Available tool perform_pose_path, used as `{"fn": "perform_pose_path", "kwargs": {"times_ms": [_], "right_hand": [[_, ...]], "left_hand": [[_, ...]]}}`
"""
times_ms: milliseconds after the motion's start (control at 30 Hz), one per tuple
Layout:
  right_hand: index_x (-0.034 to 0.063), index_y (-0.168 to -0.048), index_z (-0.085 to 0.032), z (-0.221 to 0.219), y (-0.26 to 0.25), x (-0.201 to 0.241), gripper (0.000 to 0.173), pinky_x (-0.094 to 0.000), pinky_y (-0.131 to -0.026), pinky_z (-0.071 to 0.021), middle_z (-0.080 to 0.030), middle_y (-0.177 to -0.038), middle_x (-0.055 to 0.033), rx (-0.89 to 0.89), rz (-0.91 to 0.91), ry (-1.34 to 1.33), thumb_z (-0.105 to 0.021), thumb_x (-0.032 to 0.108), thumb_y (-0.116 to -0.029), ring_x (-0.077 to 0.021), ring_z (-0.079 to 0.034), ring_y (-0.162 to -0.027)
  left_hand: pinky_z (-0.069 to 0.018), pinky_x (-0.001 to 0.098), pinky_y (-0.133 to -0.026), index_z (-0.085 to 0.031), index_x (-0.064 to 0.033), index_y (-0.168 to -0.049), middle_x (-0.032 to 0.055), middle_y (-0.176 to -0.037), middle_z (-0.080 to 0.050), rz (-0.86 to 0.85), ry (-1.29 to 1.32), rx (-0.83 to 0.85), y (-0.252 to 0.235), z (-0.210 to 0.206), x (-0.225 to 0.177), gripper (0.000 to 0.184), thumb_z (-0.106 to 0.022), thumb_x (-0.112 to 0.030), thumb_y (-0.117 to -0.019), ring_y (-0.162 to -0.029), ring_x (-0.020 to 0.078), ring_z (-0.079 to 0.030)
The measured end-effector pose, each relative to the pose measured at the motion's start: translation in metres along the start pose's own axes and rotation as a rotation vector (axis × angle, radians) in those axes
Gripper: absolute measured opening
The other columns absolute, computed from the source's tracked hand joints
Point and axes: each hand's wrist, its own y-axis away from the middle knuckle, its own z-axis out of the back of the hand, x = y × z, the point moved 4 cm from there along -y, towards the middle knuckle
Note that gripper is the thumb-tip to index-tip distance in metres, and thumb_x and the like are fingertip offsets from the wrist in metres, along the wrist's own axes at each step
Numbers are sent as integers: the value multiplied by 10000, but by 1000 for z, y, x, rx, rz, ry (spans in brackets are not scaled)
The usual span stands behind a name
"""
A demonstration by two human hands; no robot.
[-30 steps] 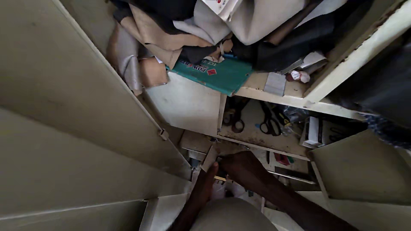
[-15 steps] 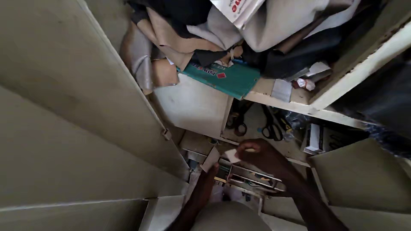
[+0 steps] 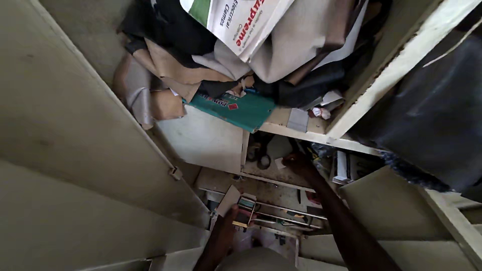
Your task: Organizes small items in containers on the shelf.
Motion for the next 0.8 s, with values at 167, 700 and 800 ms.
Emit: {"fn": "perform_pose_path", "kwargs": {"times_ms": [167, 700, 800], "right_hand": [[15, -1208, -664, 13, 21, 32, 346, -551, -849, -550, -681, -1112, -207, 99, 45, -231, -710, 258, -967, -329, -667, -967], [130, -1106, -773, -48, 141, 126, 180, -382, -834, -600, -743, -1001, -40, -32, 646, 5, -678, 185, -964, -179, -713, -913], [136, -1074, -789, -48, 144, 127, 174, -402, -856, -583, -742, -995, -60, 66, 638, 77, -663, 195, -969, -212, -706, -955]], "left_hand": [[-592, 406, -944, -441, 58, -1415, 162, -1158, -702, -25, -12, 13, -3, 2, 0, 472, -347, -278, -1097, -1038, 242, -709], [-530, 295, -992, -439, 46, -1423, 103, -1259, -630, -5, -163, -124, -4, 0, -2, 480, -419, -282, -1072, -1141, 102, -620], [-519, 303, -1019, -414, 34, -1463, 122, -1329, -603, 16, -199, -113, -5, 1, 2, 506, -423, -295, -1079, -1196, 113, -604]]}}
